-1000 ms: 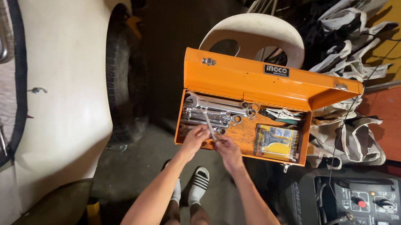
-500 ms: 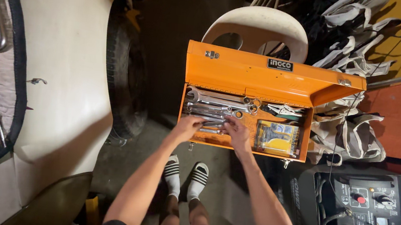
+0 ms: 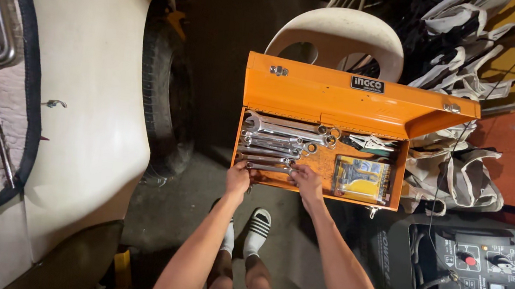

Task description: The person repeatedly picks up wrenches from a tool roll on a car hood and places them into an open orange toolbox, then returns to the roll to repeat the process. The hands handle multiple wrenches one at a time and arrange them inside the toolbox.

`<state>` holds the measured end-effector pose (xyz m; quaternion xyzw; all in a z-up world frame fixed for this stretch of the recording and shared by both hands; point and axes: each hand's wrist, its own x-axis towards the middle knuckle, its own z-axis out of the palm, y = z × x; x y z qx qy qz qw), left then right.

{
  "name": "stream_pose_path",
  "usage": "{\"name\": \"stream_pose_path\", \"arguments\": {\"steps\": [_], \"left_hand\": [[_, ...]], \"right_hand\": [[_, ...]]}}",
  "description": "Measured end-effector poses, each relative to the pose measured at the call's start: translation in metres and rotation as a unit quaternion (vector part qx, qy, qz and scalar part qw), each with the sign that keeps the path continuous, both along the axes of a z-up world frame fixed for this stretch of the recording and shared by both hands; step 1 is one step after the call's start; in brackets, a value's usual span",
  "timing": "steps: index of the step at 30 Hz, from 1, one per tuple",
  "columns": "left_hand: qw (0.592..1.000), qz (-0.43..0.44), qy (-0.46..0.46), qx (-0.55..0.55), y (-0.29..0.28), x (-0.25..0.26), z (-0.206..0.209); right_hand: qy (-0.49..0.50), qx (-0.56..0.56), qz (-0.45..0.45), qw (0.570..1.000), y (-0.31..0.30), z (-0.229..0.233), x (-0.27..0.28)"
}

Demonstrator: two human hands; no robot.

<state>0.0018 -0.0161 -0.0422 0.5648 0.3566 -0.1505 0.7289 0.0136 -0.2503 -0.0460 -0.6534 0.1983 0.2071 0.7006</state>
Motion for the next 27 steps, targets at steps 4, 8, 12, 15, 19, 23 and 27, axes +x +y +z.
{"name": "stream_pose_path", "arguments": {"steps": [4,8,12,15,19,23,27], "left_hand": [[0.986,-0.079,-0.042,0.141,0.004,0.008,0.019],[0.942,-0.142,-0.035,0.301,0.004,0.019,0.022],[0.926,-0.146,-0.053,0.343,0.001,0.029,0.018],[0.934,-0.163,-0.010,0.318,-0.003,0.032,0.024],[0.910,-0.167,-0.058,0.374,-0.009,0.028,0.039],[0.898,-0.200,-0.056,0.388,-0.010,0.020,0.047],[0.893,-0.214,-0.046,0.393,-0.010,0.020,0.050]], "right_hand": [[-0.003,0.037,-0.021,0.999,0.009,-0.004,0.014],[-0.032,0.001,-0.019,0.999,0.018,-0.011,0.023],[-0.070,-0.146,0.001,0.987,0.028,-0.021,0.032],[-0.070,-0.223,0.024,0.972,0.029,-0.025,0.032],[-0.107,-0.227,0.021,0.968,0.032,-0.024,0.027],[-0.133,-0.332,0.088,0.930,0.033,-0.018,0.019],[-0.160,-0.393,0.130,0.896,0.038,-0.012,0.015]]}}
